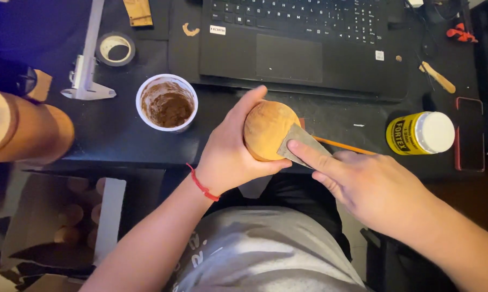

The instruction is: Applying wood filler to a small wooden cylindrical object using a stick and smoothing it with a putty knife.

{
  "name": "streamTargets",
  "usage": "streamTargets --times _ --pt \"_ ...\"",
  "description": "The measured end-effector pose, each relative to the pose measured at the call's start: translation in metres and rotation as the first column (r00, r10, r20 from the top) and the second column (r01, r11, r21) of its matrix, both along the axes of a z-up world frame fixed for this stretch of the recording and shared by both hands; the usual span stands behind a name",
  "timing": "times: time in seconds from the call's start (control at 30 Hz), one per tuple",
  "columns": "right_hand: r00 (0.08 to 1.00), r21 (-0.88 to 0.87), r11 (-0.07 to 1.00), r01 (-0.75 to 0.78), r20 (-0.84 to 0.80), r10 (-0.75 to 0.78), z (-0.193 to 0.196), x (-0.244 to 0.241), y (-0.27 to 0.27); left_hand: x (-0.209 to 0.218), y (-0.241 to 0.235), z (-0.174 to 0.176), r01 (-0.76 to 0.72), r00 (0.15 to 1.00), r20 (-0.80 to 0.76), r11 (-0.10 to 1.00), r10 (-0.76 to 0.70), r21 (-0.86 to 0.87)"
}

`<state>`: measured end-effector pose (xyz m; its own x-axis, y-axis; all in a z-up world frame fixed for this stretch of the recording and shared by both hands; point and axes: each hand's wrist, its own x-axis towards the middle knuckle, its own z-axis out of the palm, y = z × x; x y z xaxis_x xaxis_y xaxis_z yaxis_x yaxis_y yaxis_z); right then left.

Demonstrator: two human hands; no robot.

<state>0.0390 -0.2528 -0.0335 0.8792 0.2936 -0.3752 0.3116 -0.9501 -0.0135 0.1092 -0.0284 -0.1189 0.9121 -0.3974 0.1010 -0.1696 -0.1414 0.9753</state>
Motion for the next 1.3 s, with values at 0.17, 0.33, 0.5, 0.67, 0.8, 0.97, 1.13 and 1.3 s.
streamTargets --times 0.17,0.33,0.5,0.67,0.8,0.97,1.13,1.3 --pt "0.994 -0.263 0.965 0.010 -0.102 -0.038 0.005 0.005 0.007 0.004 -0.001 0.000 -0.034 0.996 0.082 0.996 0.027 0.079" --pt "0.960 -0.438 0.890 -0.124 -0.279 -0.003 0.021 0.011 0.006 0.006 -0.002 -0.002 -0.042 0.990 0.135 0.995 0.029 0.092" --pt "0.973 -0.439 0.885 -0.156 -0.223 0.061 0.021 0.002 -0.003 0.006 -0.003 -0.003 -0.063 0.990 0.130 0.991 0.047 0.116" --pt "0.971 -0.407 0.907 -0.105 -0.241 0.004 0.021 0.002 -0.008 0.005 -0.005 -0.010 -0.065 0.983 0.176 0.994 0.049 0.088" --pt "0.988 -0.318 0.936 -0.153 -0.056 0.143 0.023 -0.001 -0.015 0.004 -0.006 -0.014 -0.080 0.978 0.197 0.996 0.069 0.047" --pt "0.994 -0.246 0.965 -0.095 0.027 0.105 0.021 -0.008 -0.033 0.004 -0.004 -0.013 -0.096 0.970 0.228 0.994 0.082 0.049" --pt "0.996 -0.354 0.933 -0.068 -0.078 0.043 0.018 -0.001 -0.029 0.005 -0.005 -0.013 -0.089 0.971 0.228 0.995 0.076 0.047" --pt "0.990 -0.311 0.940 -0.141 -0.070 0.125 0.021 0.008 -0.015 0.006 -0.004 -0.014 -0.084 0.970 0.230 0.996 0.073 0.040"
